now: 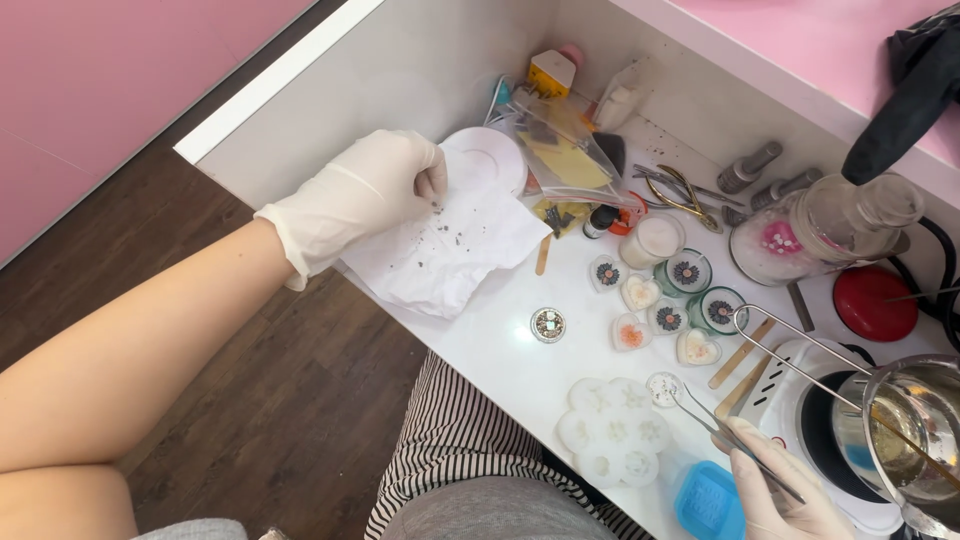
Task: The person selects small containers of glitter and sequins from a green basket, then uses tweezers to place individual pieces into a flower-shaped silicone mold. The person handles multiple small containers and carefully arranges the decorative elements within the mold cavities.
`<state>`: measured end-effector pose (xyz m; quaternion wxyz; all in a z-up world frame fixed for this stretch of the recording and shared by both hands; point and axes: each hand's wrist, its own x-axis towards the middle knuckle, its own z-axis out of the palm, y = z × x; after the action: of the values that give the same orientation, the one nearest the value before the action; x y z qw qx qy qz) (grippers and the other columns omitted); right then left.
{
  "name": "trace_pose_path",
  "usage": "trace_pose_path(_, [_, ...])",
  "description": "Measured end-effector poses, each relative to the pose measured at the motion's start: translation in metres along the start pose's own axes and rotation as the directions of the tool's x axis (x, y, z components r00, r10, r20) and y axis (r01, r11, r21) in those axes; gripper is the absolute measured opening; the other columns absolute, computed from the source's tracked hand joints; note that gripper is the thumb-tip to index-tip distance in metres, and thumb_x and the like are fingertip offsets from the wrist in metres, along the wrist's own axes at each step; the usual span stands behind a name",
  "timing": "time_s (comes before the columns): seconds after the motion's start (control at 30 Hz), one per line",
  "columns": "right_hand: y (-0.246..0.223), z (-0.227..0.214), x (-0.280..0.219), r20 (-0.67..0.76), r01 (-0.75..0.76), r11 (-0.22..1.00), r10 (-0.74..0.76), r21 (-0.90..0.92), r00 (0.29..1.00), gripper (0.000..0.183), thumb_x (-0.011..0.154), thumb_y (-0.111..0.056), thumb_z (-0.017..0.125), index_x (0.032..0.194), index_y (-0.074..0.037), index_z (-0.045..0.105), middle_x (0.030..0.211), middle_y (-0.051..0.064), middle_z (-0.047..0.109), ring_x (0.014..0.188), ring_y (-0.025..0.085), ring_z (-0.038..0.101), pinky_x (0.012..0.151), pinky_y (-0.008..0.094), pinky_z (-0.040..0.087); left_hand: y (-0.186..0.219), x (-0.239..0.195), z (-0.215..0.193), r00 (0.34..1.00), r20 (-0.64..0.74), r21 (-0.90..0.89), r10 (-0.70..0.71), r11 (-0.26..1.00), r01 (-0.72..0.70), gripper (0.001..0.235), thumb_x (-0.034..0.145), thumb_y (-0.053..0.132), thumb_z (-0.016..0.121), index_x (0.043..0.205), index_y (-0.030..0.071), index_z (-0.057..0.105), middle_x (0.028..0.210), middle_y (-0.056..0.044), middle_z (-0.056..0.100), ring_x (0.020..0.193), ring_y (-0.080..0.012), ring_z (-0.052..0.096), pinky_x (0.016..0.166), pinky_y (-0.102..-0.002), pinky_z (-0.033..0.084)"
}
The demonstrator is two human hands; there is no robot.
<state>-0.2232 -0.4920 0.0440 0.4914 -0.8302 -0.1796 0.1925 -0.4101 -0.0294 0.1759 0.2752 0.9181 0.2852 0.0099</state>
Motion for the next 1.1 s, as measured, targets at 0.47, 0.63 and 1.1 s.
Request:
trace_pose_path(0.47, [0.013,-0.001,-0.003,-0.135,0.158,0.987,-0.158,-0.010,0.978,0.029,0.090,0.004,0.068,0.119,0.005,0.073,0.121,0.018,0.076,0.117,0.023,0.071,0.123,0.039,0.039,0.056,0.041,0.006,0.853,-0.179,0.142,0.490,0.871,-0.471,0.035,0.092,0.022,0.063,0.119,0.002,0.072,0.126,-0.022,0.066,0.109,-0.0404,0.063,0.093,-0.047,0.051])
trace_pose_path(0.63, [0.015,-0.007,-0.009,-0.214,0.152,0.987,-0.138,0.050,0.967,0.030,0.089,0.005,0.068,0.118,0.004,0.073,0.123,0.019,0.073,0.123,0.024,0.068,0.115,0.039,0.048,0.075,0.145,0.072,0.782,-0.034,0.073,0.623,0.781,-0.620,0.046,0.094,0.015,0.059,0.137,0.000,0.060,0.138,-0.025,0.058,0.124,-0.0416,0.057,0.105,-0.044,0.045])
trace_pose_path(1.1, [0.019,-0.013,-0.021,-0.254,0.049,0.999,-0.051,-0.012,0.966,0.031,0.087,0.005,0.068,0.117,0.003,0.074,0.119,0.017,0.076,0.115,0.023,0.072,0.104,0.037,0.054,0.112,0.333,0.195,0.838,0.424,0.600,0.345,0.586,-0.545,0.029,0.094,0.010,0.062,0.121,0.005,0.073,0.126,-0.020,0.066,0.121,-0.0371,0.061,0.103,-0.042,0.049])
